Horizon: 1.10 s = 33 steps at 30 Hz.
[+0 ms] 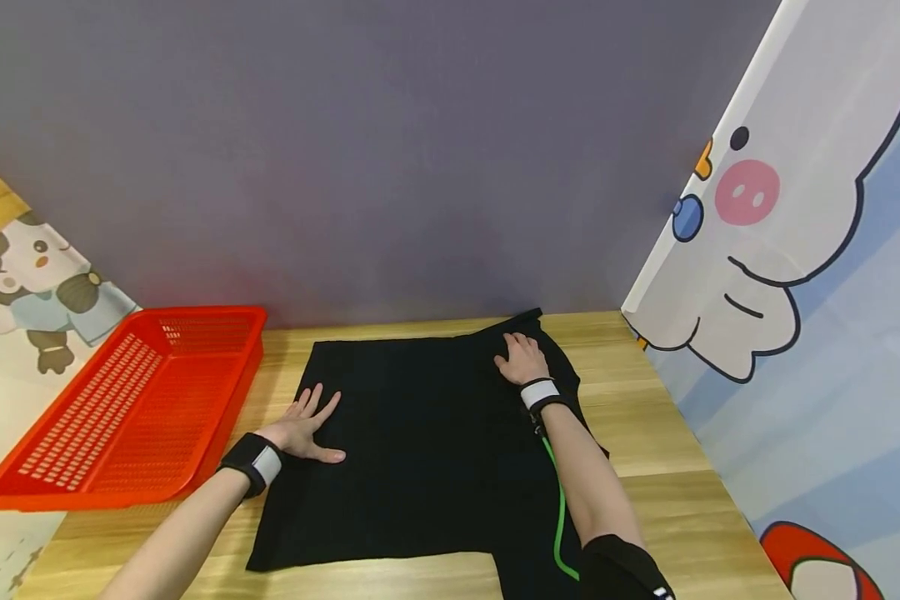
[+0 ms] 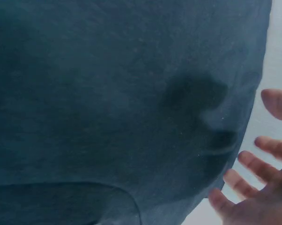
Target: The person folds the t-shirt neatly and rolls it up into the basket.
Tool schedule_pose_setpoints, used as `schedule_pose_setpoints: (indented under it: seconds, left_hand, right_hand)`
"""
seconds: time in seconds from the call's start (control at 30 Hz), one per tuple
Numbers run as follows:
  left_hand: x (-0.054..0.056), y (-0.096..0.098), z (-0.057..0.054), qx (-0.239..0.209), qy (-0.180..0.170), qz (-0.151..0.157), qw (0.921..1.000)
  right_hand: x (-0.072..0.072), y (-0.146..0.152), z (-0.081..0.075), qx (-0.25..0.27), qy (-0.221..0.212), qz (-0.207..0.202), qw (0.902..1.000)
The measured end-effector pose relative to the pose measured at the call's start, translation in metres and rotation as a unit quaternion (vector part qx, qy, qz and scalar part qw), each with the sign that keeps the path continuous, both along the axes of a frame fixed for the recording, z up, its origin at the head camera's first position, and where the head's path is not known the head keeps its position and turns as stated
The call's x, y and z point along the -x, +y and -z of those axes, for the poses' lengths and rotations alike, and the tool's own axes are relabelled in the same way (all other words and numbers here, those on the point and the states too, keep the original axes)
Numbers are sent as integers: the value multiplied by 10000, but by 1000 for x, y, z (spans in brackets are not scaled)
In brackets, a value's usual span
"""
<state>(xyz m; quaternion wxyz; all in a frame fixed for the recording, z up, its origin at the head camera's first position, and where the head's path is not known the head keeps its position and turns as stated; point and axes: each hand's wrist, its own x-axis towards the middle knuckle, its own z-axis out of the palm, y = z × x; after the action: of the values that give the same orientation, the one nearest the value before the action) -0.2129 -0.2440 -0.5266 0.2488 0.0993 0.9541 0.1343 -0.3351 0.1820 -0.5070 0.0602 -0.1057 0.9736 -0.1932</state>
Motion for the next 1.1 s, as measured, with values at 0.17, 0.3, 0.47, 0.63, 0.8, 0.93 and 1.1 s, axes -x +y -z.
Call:
schedule_pose_setpoints:
  seconds: [0.17, 0.3, 0.47, 0.63, 0.8, 0.93, 1.1]
  left_hand:
    - [-7, 5, -13, -41, -141, -65, 9999]
    - [-10, 9, -18, -95, -133, -44, 9999]
    - [-7, 9, -15, -55, -66, -42, 10000]
    - [-5, 9, -15, 5, -121, -85, 9999]
    - [-7, 13, -18, 83, -157, -69, 9998]
    - [-9, 15, -21, 158, -193, -120, 9996]
    - [-8, 11, -21, 205, -140, -112, 9996]
  right_hand:
    - [9, -10, 7, -10, -513, 235, 9984]
    - [14, -16, 12, -133, -887, 457, 9949]
    - [21, -21, 14, -147, -835, 889, 9924]
    - [27, -25, 14, -578, -855, 996, 9897]
    - [25, -26, 13, -768, -1096, 1164, 9841]
    - [25, -29, 12, -650, -1181, 1135, 9843]
    - [30, -37, 10, -222, -1393, 592, 9882]
